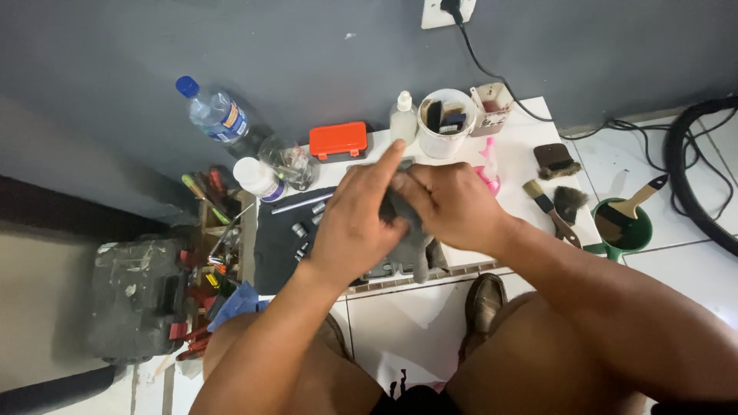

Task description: The person sits at a white table and cleans metal socket wrenches one by one. They spray each socket with a pink spray bottle, wipe it with a gray cloth, and place it back into a gray plastic socket set case. The process repeats for several sockets.

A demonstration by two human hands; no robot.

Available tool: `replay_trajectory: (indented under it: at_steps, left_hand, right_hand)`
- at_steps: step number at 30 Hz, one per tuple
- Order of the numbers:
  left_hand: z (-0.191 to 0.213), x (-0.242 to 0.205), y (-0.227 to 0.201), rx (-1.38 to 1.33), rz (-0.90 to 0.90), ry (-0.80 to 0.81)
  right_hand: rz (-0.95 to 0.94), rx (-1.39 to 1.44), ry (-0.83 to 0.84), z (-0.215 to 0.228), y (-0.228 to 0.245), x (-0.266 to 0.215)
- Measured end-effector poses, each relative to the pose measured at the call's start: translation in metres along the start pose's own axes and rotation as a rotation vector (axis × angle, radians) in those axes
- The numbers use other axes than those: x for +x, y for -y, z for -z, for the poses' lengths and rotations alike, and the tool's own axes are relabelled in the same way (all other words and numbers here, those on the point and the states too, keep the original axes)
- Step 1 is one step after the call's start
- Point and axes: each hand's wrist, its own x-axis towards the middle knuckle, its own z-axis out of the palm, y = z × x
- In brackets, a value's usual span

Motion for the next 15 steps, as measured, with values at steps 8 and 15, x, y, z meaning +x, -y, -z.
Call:
replay_trajectory:
  at_steps: [8,15]
  left_hand:
    - [-0.005,0.000,0.005,0.030,-0.008,-0.134]
    - [-0.008,0.010,-0.015,-0.073,0.078,-0.229]
  right_hand:
    - [-0.002,0.442,0.227,0.000,-0.028,0.005]
    - [-0.160,0.384,0.034,-0.024,-0.044,0.010]
